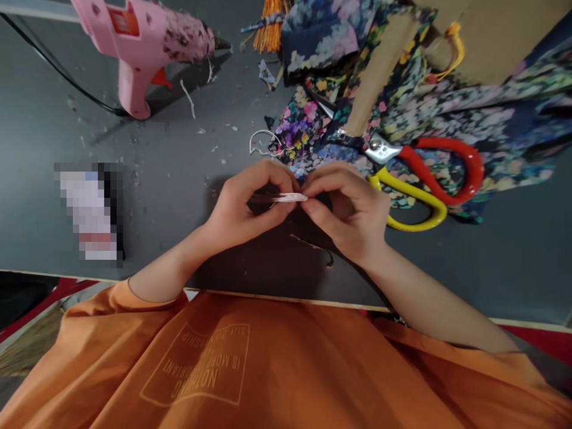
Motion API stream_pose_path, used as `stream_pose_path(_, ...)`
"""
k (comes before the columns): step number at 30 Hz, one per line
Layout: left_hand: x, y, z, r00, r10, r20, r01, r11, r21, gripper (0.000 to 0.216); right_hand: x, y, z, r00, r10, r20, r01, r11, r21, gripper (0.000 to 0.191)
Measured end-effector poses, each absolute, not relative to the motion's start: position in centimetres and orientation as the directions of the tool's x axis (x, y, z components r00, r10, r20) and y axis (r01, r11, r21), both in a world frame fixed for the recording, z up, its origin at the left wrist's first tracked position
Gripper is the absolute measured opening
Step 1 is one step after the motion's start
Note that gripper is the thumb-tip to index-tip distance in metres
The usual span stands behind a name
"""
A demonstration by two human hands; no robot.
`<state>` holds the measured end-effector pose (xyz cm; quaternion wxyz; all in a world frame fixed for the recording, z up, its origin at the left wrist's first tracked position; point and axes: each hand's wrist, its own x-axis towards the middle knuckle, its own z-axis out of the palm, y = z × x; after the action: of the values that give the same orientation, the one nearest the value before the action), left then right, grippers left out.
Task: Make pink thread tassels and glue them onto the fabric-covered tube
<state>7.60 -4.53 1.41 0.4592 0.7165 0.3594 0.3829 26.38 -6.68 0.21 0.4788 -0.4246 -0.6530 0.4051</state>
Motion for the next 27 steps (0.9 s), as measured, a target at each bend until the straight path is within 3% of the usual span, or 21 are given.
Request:
stream_pose_path(5,7.84,-4.67,1.43,0.437,0.900,-0.007,-0.017,0.016,1.000,0.017,26.25,-6.93,0.26,-0.255,0.967,-0.006,-0.068,-0.025,-0.997,0.005)
stream_pose_path(9,8.11,-4.43,1.42,0.442,0.893,-0.088,-0.119,0.156,0.980,0.019,26.17,-6.72,0.04,-0.269,0.955,-0.130,-0.180,-0.182,-0.967,0.018)
stream_pose_path(12,8.25,-4.36,1.53,0.432,0.893,-0.128,-0.121,0.198,0.973,0.021,26.18,-6.59,-0.11,-0.266,0.953,-0.147,-0.198,-0.203,-0.959,0.022)
stream_pose_path(20,8.33,-4.56,2.11,0.434,0.893,-0.121,-0.082,0.173,0.981,0.016,25.87,-6.57,0.39,-0.272,0.956,-0.106,-0.184,-0.160,-0.970,0.011)
stream_pose_path(27,8.07,-4.93,1.70,0.422,0.902,-0.087,-0.022,0.107,0.994,0.009,25.98,-6.60,0.13,-0.262,0.959,-0.112,-0.085,-0.139,-0.987,0.024)
